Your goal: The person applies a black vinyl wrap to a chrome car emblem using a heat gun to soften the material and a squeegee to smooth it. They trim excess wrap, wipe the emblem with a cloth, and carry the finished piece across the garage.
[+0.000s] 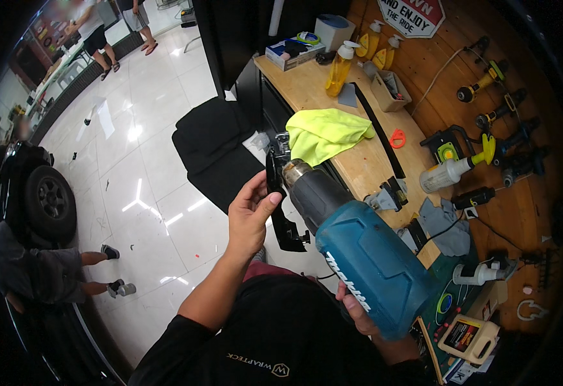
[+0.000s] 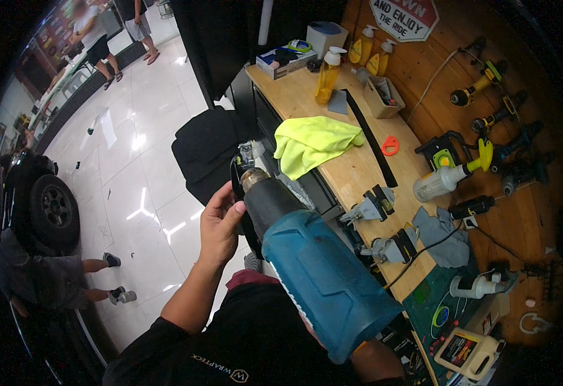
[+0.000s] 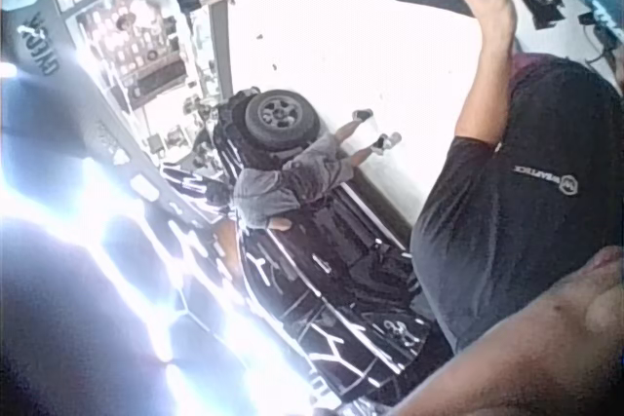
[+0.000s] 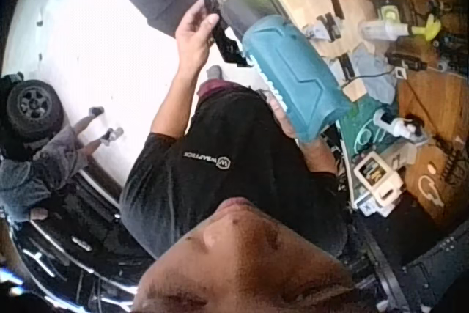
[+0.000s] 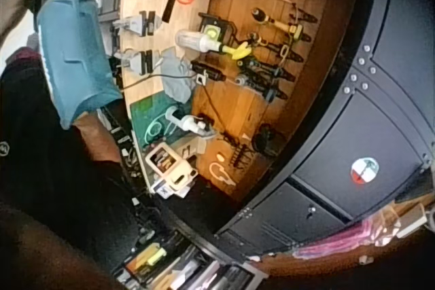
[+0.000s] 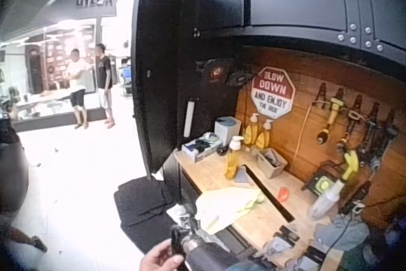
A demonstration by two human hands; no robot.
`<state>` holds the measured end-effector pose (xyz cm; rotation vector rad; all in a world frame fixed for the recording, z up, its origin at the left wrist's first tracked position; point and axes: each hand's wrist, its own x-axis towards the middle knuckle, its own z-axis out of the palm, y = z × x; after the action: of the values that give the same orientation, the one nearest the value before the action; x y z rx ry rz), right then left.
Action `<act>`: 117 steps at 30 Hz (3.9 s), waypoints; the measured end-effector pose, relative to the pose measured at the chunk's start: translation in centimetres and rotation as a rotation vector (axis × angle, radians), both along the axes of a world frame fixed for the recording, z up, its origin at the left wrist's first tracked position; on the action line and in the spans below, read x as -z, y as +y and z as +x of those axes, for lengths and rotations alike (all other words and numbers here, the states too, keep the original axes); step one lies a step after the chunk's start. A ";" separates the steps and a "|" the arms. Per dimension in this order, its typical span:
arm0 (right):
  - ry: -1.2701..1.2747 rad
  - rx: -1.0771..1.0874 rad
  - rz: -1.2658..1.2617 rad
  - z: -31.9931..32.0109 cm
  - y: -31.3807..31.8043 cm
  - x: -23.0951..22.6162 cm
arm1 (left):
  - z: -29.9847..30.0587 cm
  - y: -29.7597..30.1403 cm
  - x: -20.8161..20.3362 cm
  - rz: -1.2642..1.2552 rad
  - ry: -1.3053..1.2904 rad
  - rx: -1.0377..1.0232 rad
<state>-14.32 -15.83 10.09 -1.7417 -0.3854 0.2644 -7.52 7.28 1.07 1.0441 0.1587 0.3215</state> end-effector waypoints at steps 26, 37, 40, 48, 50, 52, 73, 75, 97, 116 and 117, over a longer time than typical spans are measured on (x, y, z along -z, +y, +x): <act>0.012 0.004 0.085 -0.6 0.3 1.0 | -1.3 0.0 -0.1 0.077 0.004 0.024; 0.076 0.017 0.147 -0.5 -0.6 0.9 | 2.1 4.2 2.3 -0.135 0.121 -0.032; 0.087 0.016 0.169 -0.7 -1.0 0.7 | 3.7 7.5 2.9 -0.306 0.072 0.037; 0.102 0.003 0.185 -0.8 -1.4 0.5 | 2.4 6.2 3.2 -0.274 0.120 0.074; 0.103 0.010 0.184 -0.8 -1.3 0.4 | 2.3 5.1 2.8 0.038 0.071 -0.052; 0.095 0.012 0.189 -0.6 -1.2 0.5 | 2.0 4.2 2.4 0.201 -0.001 -0.124; 0.261 -0.007 0.456 0.3 -2.1 2.2 | 1.1 4.7 0.7 -0.220 0.068 0.111; 0.349 -0.034 0.479 0.2 -2.6 2.4 | 2.7 6.4 1.6 -0.176 0.129 0.062; 0.182 -0.007 0.239 0.8 -1.0 4.4 | 1.2 5.2 3.2 -0.055 0.215 0.267; 0.032 -0.026 0.091 1.3 0.1 3.4 | 0.0 4.0 2.2 -0.002 0.235 0.368; 0.028 -0.022 0.105 1.5 0.3 3.1 | 0.1 4.1 2.4 -0.102 0.212 0.386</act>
<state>-12.82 -15.53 7.00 -1.6303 -0.3919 0.2798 -7.44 11.39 -1.38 0.9822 0.1575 -0.1463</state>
